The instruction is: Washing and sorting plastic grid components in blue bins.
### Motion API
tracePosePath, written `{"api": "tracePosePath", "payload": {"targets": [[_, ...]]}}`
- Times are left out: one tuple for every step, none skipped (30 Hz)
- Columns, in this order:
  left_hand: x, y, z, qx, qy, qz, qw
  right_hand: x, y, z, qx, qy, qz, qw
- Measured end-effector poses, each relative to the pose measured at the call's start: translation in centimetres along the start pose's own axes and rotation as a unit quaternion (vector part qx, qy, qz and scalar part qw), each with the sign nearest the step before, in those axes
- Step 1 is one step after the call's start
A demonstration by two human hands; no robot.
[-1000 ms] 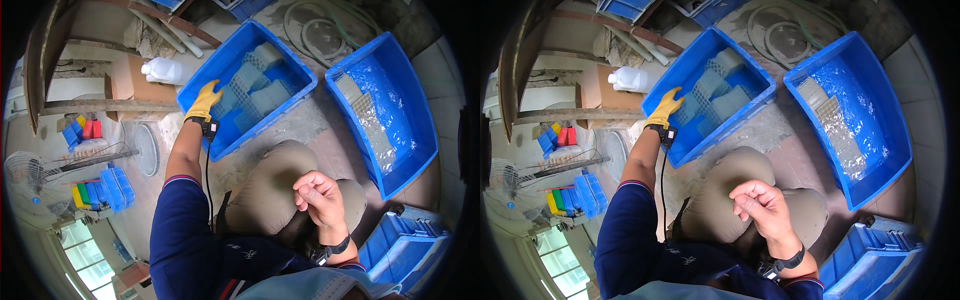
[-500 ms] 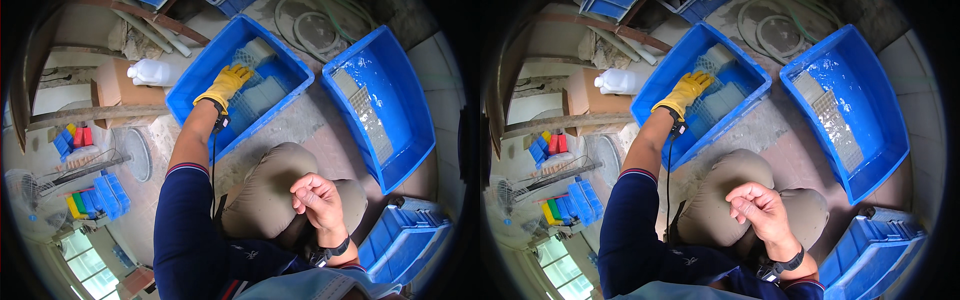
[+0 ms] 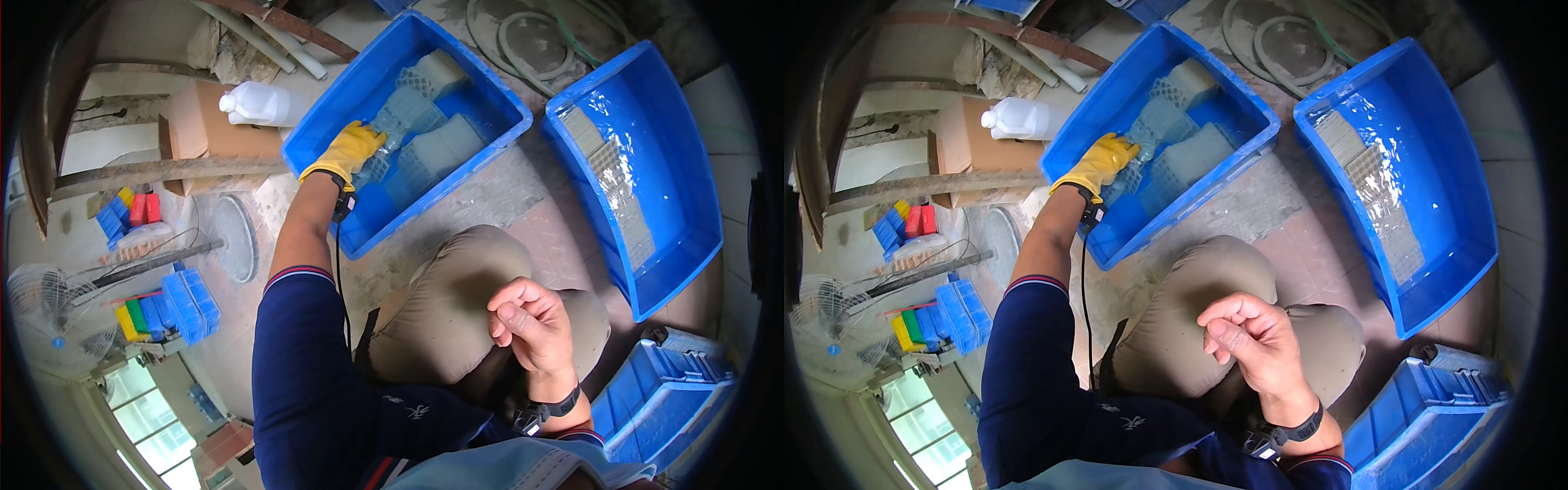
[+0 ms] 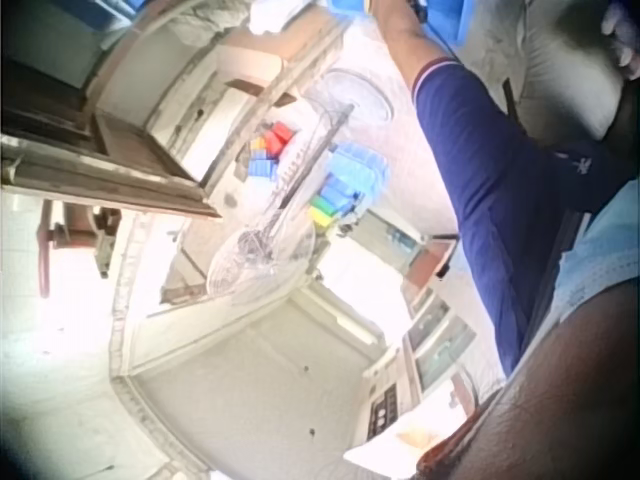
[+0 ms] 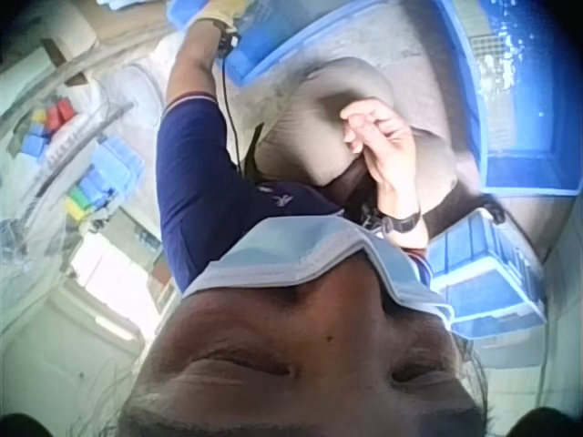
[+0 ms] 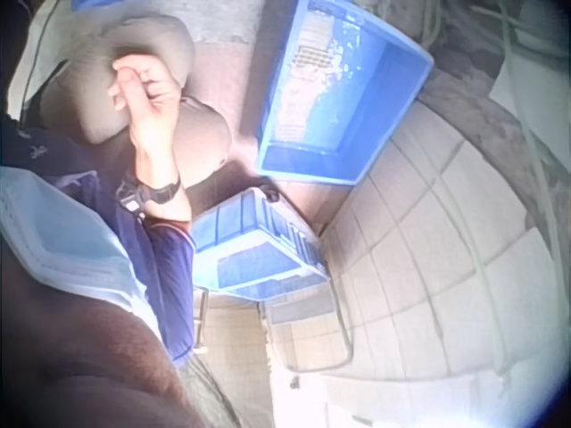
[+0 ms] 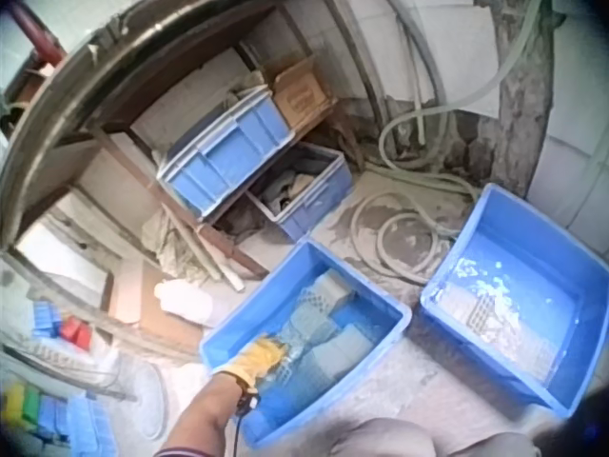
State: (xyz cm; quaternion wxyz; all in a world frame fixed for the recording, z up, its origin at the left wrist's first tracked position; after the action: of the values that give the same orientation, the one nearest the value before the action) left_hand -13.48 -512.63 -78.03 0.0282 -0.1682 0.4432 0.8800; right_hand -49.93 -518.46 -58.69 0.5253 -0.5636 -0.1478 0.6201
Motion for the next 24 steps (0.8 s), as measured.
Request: {"api": "tracePosePath", "payload": {"targets": [[0.2,0.4,0.9,0.015,-0.021,0.008,1.0,0.1,0.1,0.0,0.003,-0.001,0.003,1.0],[-0.1,0.6,1.4,0.01,-0.02,0.009,1.0,0.2,0.1,0.0,0.003,-0.005,0.001,1.0],[-0.6,0.4,1.9,-0.028,-0.022,-0.006,0.999,0.2,0.2,-0.1,0.005,-0.003,0.001,1.0],[-1.1,0.2,2.6,-0.067,-0.02,-0.023,0.997,0.2,0.1,-0.2,0.001,-0.001,0.0,1.0],[-1.7,-0.1,3.1,-0.072,-0.014,-0.023,0.997,0.3,0.0,-0.2,-0.004,-0.005,-0.002,1.0],[-1.8,-0.9,3.6,-0.087,-0.034,-0.027,0.995,0.3,-0.1,-0.2,-0.005,-0.004,-0.002,1.0],[-1.7,-1.5,3.8,-0.099,-0.056,-0.03,0.993,0.3,-0.1,-0.3,-0.005,-0.001,0.001,1.0],[-1.6,-1.8,3.7,-0.099,-0.054,-0.03,0.993,0.3,-0.2,-0.3,-0.007,-0.002,0.002,1.0],[-1.3,-2.3,3.5,-0.103,-0.056,-0.043,0.992,0.4,-0.2,-0.3,-0.005,-0.004,0.0,1.0],[-0.9,-3.0,3.4,-0.109,-0.06,-0.056,0.991,0.5,-0.2,-0.2,-0.001,-0.006,-0.002,1.0],[-1.2,-4.4,3.9,-0.11,-0.055,-0.056,0.991,0.6,-0.5,-0.3,-0.005,-0.008,-0.002,1.0],[-1.4,-5.1,4.3,-0.046,-0.056,-0.046,0.996,0.7,-0.8,-0.3,-0.015,-0.007,-0.001,1.0],[-0.4,-3.9,4.1,0.021,-0.065,-0.033,0.997,0.6,-0.7,-0.2,-0.015,-0.003,0.001,1.0],[0.2,-3.5,3.7,0.022,-0.07,-0.031,0.997,0.6,-0.4,-0.1,-0.01,-0.003,0.003,1.0],[0.3,-4.0,3.0,-0.049,-0.052,-0.02,0.997,0.6,-0.2,0.0,-0.007,-0.003,0.002,1.0],[0.2,-4.0,3.2,-0.12,-0.028,-0.013,0.992,0.6,-0.4,0.1,-0.01,-0.002,0.0,1.0],[0.3,-4.2,2.7,-0.12,-0.028,-0.014,0.992,0.5,-0.5,0.2,-0.01,-0.002,-0.001,1.0],[-0.1,-5.4,2.1,-0.168,-0.005,-0.02,0.986,0.5,-0.7,0.3,-0.01,-0.001,-0.002,1.0],[-0.5,-5.9,1.6,-0.214,0.016,-0.026,0.976,0.4,-0.7,0.4,-0.009,0.002,-0.003,1.0],[-0.5,-5.9,1.3,-0.212,0.014,-0.028,0.977,0.3,-0.7,0.4,-0.007,0.004,-0.003,1.0],[-0.6,-5.8,0.9,-0.212,0.014,-0.024,0.977,0.3,-0.7,0.4,-0.008,0.002,-0.007,1.0],[-0.7,-5.7,0.9,-0.213,0.012,-0.021,0.977,0.4,-0.8,0.4,-0.008,0.0,-0.011,1.0],[-0.6,-5.6,0.4,-0.214,0.01,-0.016,0.977,0.3,-0.7,0.6,-0.005,0.001,-0.011,1.0],[-0.2,-5.6,-0.1,-0.215,0.009,-0.012,0.977,0.3,-0.8,0.8,-0.005,0.0,-0.004,1.0]]}}
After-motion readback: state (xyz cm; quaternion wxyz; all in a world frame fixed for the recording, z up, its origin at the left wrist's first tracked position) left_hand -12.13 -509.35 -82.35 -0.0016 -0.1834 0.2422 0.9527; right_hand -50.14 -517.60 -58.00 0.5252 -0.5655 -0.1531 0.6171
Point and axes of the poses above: each hand's wrist, its own z-axis away from the middle knuckle, its own y-axis out of the back of the hand, x = y × z, the point moved 8 cm from there along -z, towards the middle knuckle, and after that the axes turned 11 degrees about y, right-handed, at the moved point
